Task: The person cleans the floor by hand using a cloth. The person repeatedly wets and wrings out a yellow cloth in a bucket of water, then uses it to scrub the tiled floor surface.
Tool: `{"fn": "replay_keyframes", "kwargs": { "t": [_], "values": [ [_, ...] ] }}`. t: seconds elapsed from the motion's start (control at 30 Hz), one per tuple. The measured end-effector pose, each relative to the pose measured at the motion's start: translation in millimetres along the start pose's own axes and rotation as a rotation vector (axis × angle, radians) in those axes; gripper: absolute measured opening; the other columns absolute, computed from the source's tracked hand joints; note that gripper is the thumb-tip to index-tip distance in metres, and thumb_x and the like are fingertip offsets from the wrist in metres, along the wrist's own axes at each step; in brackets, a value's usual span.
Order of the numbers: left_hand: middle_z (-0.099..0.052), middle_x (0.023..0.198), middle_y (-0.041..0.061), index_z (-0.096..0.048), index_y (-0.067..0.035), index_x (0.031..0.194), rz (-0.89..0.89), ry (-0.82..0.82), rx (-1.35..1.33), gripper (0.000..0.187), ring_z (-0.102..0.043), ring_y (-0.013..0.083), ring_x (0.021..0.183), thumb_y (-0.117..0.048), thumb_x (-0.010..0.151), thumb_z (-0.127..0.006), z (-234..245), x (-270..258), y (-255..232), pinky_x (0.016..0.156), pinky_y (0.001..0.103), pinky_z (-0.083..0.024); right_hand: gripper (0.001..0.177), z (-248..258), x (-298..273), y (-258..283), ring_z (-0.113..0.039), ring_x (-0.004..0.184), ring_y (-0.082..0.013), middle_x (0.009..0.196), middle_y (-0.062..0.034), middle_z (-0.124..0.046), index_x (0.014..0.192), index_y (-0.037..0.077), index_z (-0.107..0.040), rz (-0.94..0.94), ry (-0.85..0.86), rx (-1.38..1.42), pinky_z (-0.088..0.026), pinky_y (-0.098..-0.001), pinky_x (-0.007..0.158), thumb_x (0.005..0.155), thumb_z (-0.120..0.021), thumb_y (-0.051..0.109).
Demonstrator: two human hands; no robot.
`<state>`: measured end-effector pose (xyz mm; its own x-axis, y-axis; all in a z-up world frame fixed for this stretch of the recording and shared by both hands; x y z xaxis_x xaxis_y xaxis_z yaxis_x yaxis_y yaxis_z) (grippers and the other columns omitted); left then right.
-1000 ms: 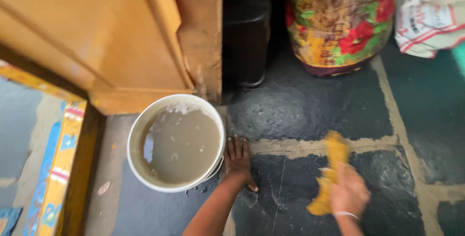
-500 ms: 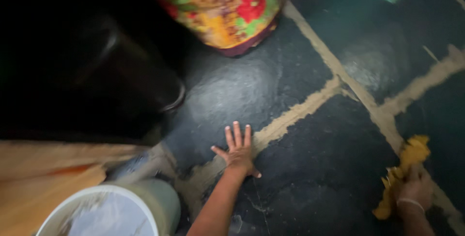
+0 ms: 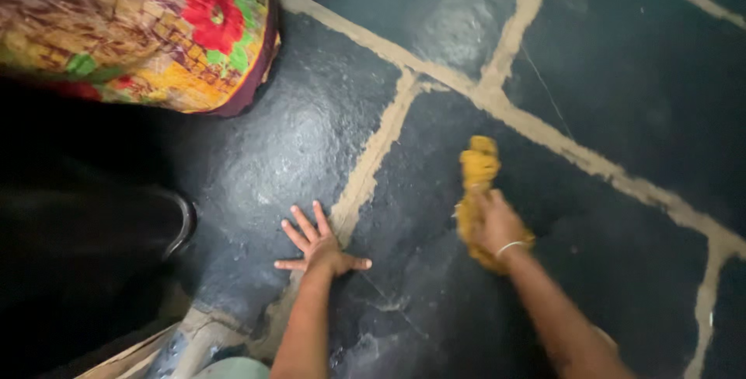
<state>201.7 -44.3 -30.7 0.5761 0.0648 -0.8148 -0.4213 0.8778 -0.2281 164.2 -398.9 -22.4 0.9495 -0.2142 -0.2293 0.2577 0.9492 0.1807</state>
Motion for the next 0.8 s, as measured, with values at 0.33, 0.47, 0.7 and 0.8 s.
{"fn": "replay_keyframes", "kwargs": {
  "t": [0.33,0.47,0.7,0.8],
  "values": [
    [0.044,0.163,0.010,0.027,-0.030,0.160,0.016,-0.061,0.108,0.169,0.036,0.0390,0.152,-0.063,0.051,-0.098,-8.7,2.3,7.9,0.105,0.086,-0.003,0.075,-45.7,-52.9,92.1,-0.060,0.110,-0.0374,0.127,-0.0151,-0.052,0.146,0.019,-0.049,0.169,-0.170,0.146,-0.056,-0.0479,0.082,0.074,-0.071,0.018],
    [0.032,0.168,0.003,0.015,-0.033,0.162,0.000,-0.176,0.046,0.155,0.028,0.0337,0.155,-0.063,0.056,-0.095,-30.7,-9.1,17.9,0.107,0.086,-0.004,0.074,-48.2,-50.5,85.8,-0.060,0.112,-0.0355,0.127,-0.0142,-0.052,0.149,0.020,-0.047,0.187,-0.097,0.131,-0.056,-0.0466,0.087,0.078,-0.069,0.020],
    [0.018,0.174,-0.002,0.005,-0.037,0.163,0.030,-0.178,0.308,0.138,0.002,0.0341,0.160,-0.051,0.068,-0.095,-99.5,-59.5,38.6,0.108,0.080,-0.027,0.074,-44.9,-65.5,81.7,-0.054,0.116,-0.0391,0.133,-0.0152,-0.049,0.153,0.016,-0.041,0.289,-0.049,0.247,-0.052,-0.0494,0.089,0.085,-0.069,0.024],
    [0.015,0.174,-0.002,0.007,-0.038,0.164,0.049,-0.164,0.442,0.137,-0.005,0.0341,0.160,-0.050,0.071,-0.093,-123.3,-95.9,41.2,0.107,0.080,-0.029,0.075,-45.0,-93.6,82.5,-0.053,0.117,-0.0408,0.136,-0.0163,-0.046,0.154,0.014,-0.039,0.339,0.008,0.245,-0.052,-0.0499,0.089,0.086,-0.068,0.025]
  ]
}}
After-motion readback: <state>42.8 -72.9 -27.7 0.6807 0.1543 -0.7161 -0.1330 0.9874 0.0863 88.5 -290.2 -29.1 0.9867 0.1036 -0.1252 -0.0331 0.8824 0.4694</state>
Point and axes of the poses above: each hand's wrist, its own x-axis towards the middle knuckle, its own z-axis out of the back of the hand, y = z × x, the point moved 5 cm from there along x, towards the middle knuckle
